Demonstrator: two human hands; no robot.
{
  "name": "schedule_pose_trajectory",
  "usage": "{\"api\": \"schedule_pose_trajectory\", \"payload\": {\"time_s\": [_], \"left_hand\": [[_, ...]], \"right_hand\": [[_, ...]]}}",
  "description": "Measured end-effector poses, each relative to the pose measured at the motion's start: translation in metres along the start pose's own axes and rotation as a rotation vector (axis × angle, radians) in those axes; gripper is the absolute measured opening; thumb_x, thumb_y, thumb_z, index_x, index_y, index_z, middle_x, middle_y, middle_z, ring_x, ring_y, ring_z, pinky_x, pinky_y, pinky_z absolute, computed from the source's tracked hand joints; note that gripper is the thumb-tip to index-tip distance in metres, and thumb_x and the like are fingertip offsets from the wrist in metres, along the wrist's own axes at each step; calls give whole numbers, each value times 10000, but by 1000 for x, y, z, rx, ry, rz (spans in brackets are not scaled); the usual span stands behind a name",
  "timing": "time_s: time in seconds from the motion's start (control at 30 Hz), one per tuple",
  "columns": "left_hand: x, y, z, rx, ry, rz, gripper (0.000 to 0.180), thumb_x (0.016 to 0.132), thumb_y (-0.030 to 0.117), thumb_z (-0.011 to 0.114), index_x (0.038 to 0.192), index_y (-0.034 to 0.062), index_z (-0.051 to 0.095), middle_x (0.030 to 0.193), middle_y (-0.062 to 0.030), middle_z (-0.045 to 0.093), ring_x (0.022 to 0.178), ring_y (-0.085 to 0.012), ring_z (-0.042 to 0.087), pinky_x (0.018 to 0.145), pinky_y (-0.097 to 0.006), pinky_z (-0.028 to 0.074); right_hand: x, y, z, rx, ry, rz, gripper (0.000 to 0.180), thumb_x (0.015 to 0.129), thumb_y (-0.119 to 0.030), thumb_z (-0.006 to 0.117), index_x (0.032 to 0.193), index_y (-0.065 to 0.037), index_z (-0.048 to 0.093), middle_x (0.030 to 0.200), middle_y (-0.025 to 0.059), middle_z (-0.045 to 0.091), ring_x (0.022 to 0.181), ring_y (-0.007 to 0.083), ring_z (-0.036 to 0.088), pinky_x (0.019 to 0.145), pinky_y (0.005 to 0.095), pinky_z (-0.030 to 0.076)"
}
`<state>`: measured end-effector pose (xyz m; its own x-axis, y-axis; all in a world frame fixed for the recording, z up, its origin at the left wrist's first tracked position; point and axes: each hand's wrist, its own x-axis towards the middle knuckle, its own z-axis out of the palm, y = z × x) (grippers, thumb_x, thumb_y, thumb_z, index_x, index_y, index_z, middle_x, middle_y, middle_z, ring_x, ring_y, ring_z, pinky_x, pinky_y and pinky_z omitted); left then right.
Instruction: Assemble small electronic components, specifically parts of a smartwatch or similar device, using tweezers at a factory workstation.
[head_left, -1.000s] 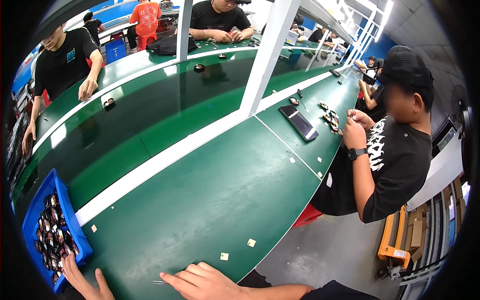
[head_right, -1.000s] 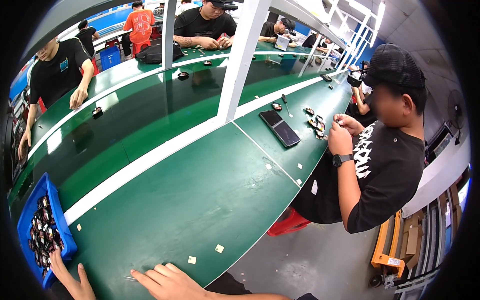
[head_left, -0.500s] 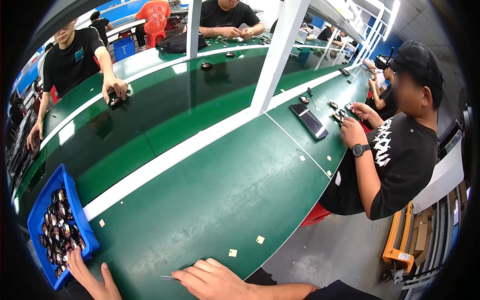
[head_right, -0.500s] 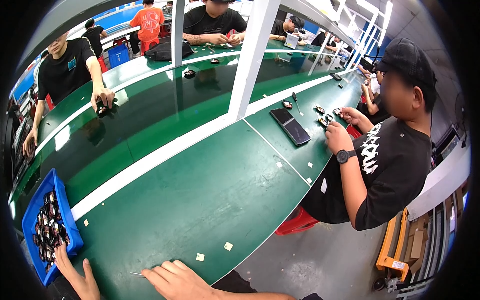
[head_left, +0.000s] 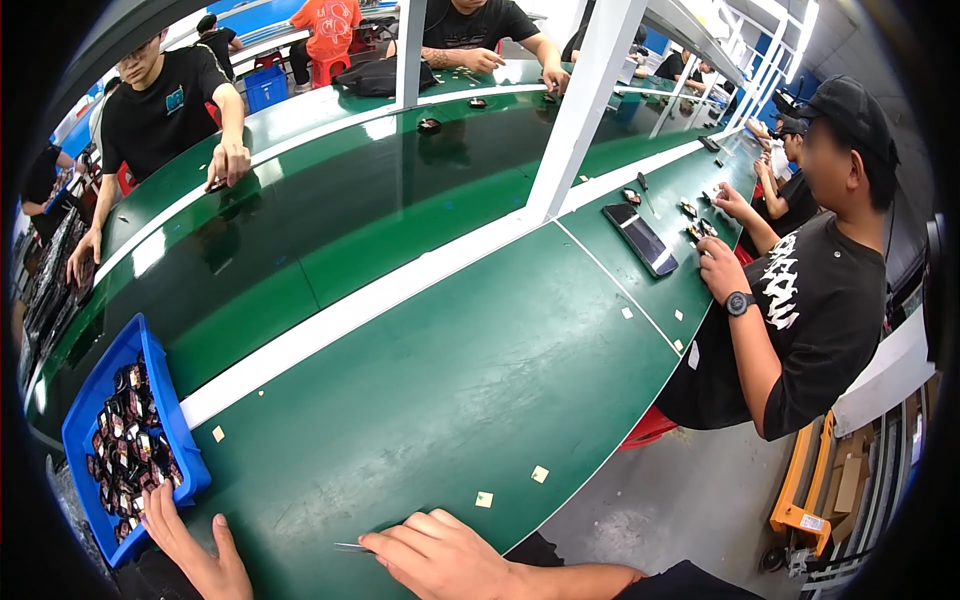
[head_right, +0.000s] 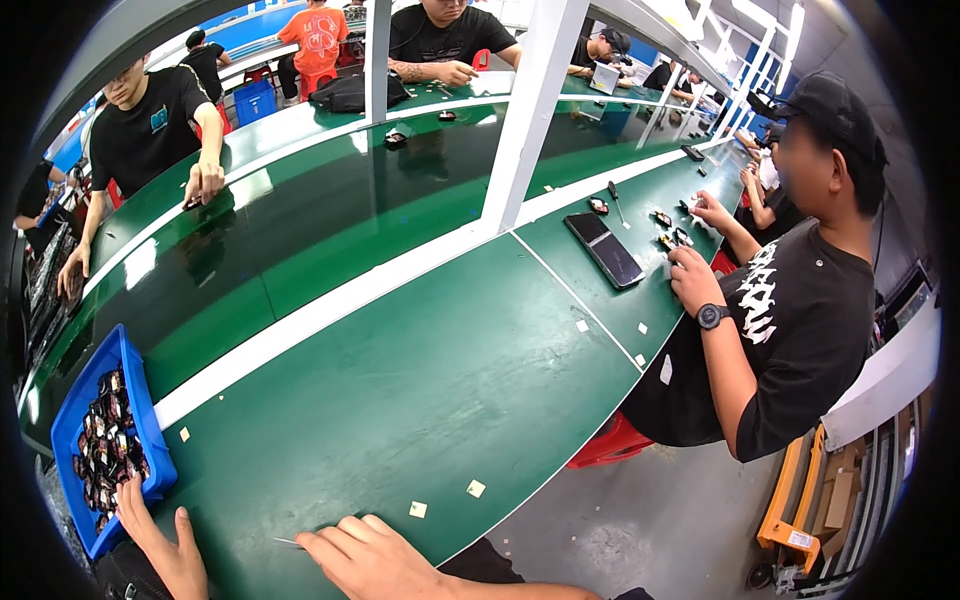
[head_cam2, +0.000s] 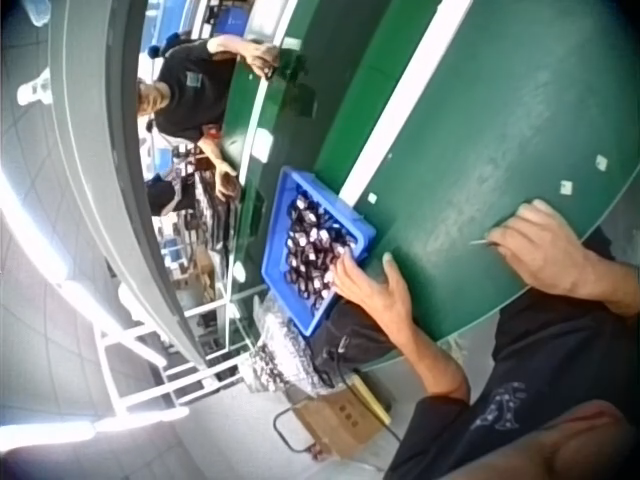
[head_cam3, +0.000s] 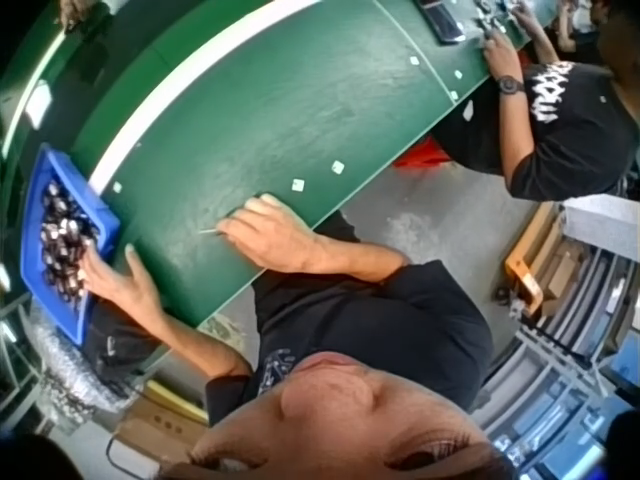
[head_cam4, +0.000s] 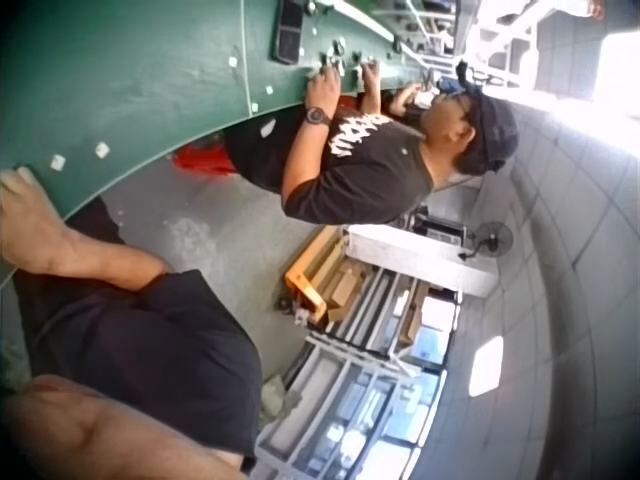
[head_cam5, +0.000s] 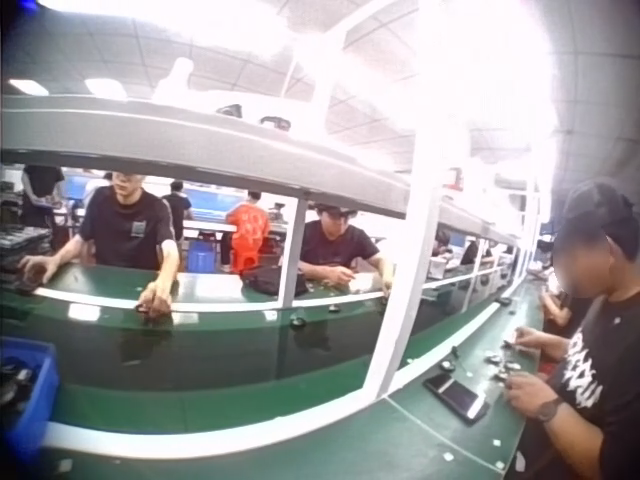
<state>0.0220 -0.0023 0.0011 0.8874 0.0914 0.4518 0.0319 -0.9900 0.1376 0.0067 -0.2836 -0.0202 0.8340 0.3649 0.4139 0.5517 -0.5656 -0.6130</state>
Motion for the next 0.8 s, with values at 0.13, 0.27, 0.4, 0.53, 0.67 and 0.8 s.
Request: {"api": "schedule_pose_trajectory", "payload": {"time_s": [0.13, 0.27, 0.4, 0.53, 0.67, 0.8], "left_hand": [[-1, -5, -4, 30, 11, -5, 626, 928, 273, 732, 1452, 8, 516, 1429, -261, 515, 1363, -458, 431, 1176, -584, 241], [-10, -8, -2, 40, -27, -126, 698, 828, 61, 681, 1480, -8, 445, 1524, -221, 435, 1494, -415, 318, 1259, -549, 117], [-5, 8, 12, -20, -51, -166, 737, 790, 58, 742, 1470, 24, 460, 1510, -213, 436, 1488, -410, 323, 1262, -558, 128], [-5, 7, -1, -10, -55, -203, 731, 787, 74, 760, 1456, 30, 470, 1502, -205, 437, 1491, -399, 319, 1265, -560, 123], [-6, 5, 1, -13, -53, -191, 781, 763, 104, 812, 1452, 2, 457, 1472, -211, 449, 1473, -433, 325, 1241, -617, 143], [-7, -1, -2, -32, -26, -198, 782, 775, 125, 817, 1449, -6, 445, 1455, -212, 462, 1464, -439, 331, 1230, -624, 146]], "right_hand": [[3, -1, 3, -21, 7, 12, 248, 863, -95, 713, 1101, -37, 674, 903, 80, 630, 829, 264, 574, 758, 385, 433], [6, -5, 0, 10, 35, -5, 266, 861, -62, 712, 1119, -28, 660, 907, 90, 632, 812, 274, 576, 736, 390, 444], [3, 0, -4, 34, 25, -2, 274, 861, -43, 710, 1129, -24, 655, 916, 97, 640, 809, 284, 582, 730, 396, 453], [6, -6, -4, 56, 8, 14, 269, 864, -39, 708, 1127, -27, 659, 945, 103, 656, 828, 302, 598, 744, 407, 465], [6, -7, -6, 80, -25, 37, 259, 867, -35, 706, 1122, -26, 659, 953, 122, 670, 844, 322, 606, 755, 421, 469], [9, -10, -4, 87, -33, 20, 248, 872, -36, 704, 1115, -23, 657, 977, 129, 682, 867, 331, 615, 771, 422, 474]]}}
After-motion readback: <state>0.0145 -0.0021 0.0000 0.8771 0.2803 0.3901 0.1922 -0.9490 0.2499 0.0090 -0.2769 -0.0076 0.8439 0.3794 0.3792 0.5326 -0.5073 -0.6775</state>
